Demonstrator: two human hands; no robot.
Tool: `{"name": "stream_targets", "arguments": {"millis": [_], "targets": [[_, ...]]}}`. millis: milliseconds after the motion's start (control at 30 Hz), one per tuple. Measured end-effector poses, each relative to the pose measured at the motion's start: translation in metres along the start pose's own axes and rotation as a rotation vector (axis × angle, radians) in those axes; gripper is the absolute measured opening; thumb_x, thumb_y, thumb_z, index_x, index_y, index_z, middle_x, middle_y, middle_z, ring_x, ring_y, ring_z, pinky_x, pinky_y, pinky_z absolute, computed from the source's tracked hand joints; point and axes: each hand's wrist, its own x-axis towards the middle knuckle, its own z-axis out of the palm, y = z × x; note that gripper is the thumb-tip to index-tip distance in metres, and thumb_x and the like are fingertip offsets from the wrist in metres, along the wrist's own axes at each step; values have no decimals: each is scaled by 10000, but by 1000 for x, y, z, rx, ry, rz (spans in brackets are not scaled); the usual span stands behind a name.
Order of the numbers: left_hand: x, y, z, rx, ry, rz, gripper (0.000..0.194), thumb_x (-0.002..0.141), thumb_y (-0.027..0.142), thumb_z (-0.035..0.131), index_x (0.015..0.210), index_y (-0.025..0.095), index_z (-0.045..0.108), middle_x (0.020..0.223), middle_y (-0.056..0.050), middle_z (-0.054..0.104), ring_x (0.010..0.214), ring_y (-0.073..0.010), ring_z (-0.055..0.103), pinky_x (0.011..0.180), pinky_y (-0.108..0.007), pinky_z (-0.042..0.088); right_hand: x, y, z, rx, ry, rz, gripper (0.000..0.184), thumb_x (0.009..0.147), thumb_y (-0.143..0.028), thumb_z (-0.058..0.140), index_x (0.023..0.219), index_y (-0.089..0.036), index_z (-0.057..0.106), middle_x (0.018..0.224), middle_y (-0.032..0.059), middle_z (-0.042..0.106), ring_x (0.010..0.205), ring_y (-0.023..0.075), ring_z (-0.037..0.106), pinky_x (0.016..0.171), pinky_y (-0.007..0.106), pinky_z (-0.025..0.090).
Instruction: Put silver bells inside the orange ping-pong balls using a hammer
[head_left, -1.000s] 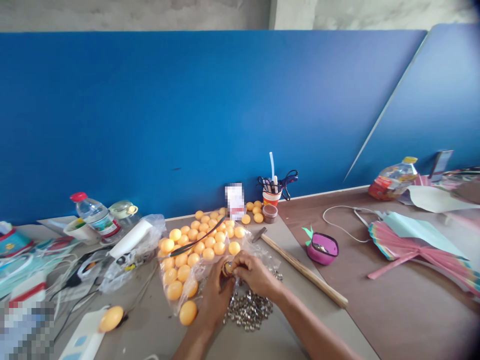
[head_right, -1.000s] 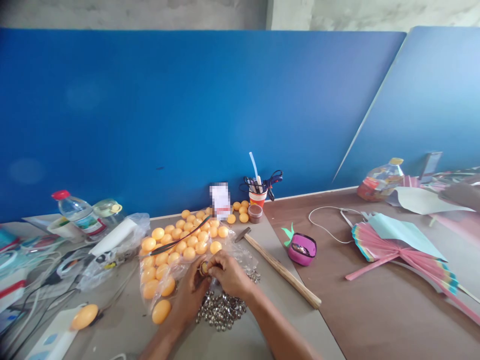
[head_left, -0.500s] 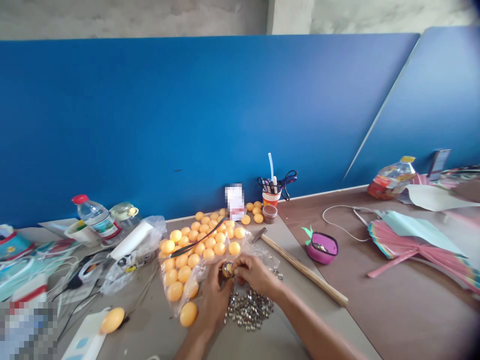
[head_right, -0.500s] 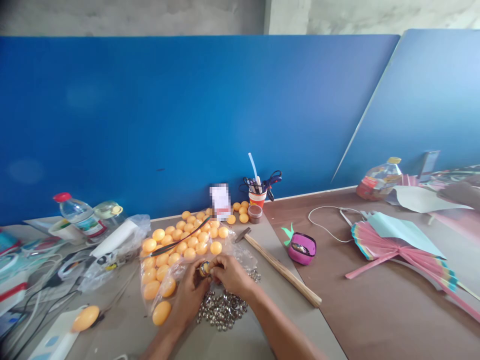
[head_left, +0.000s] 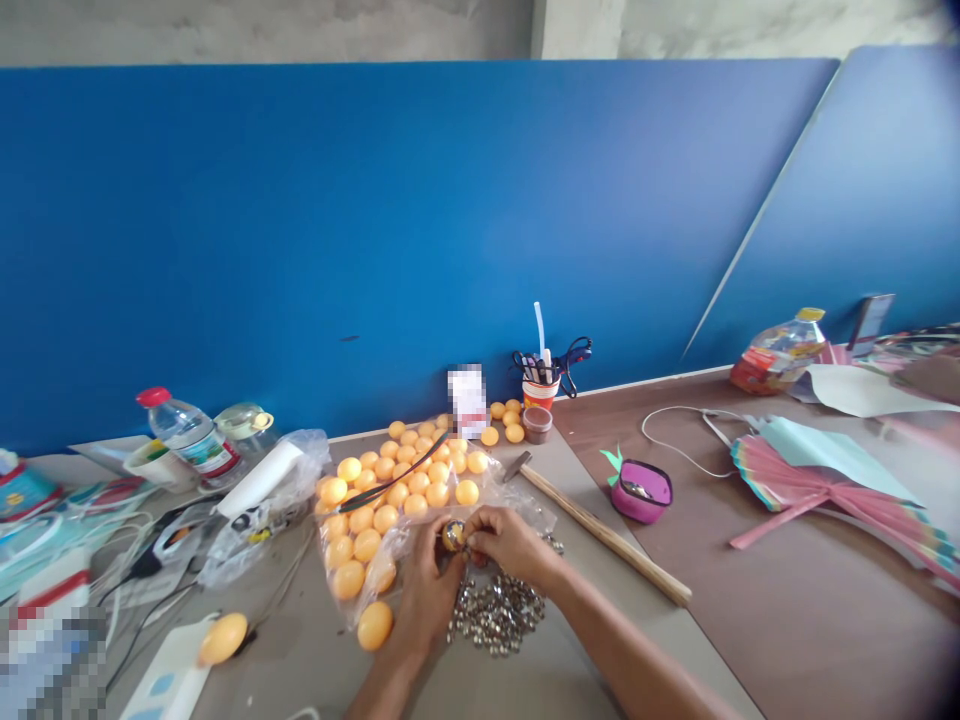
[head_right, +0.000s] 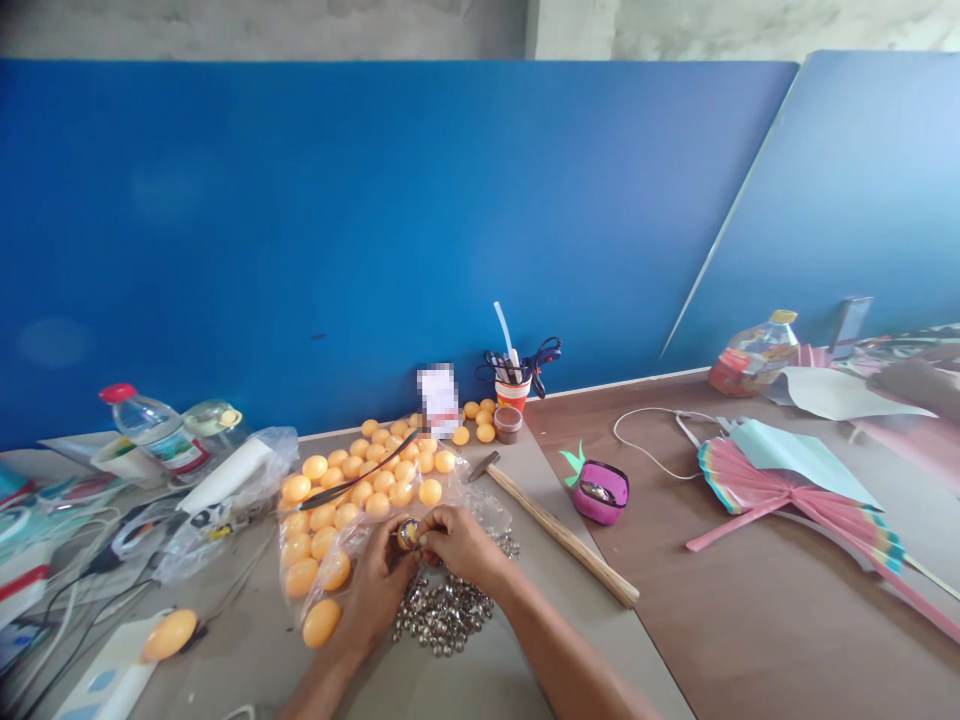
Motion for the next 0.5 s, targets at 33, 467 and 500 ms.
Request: {"name": "stream_targets", "arguments": {"millis": [33,467,500], "targets": [[0,1,0,10,0,3,371,718,188,611,1088,204,611,1101,-74,657,1061,-259,607,956,-437,464,-1,-2,0,-9,7,7,145,675,-67,505,667,-172,605,523,-48,555,503,99,499,533,208,391],[-1,-1,2,28,-16,14,384,714,172,603,1097,198,599,1071,-77,644,1026,-253,600,918,-420,473,-2,0,-1,-120,25,-5,158,668,-55,496,667,-166,609,551,-43,553,518,91,481,534,197,370],[-1,-1,2,30,-12,11,382,715,170,602,1096,196,600,1068,-76,643,1026,-252,599,922,-421,470,-2,0,-1,-138,25,-11,157,670,-60,500,674,-165,616,559,-40,561,524,92,483,539,198,371]]}}
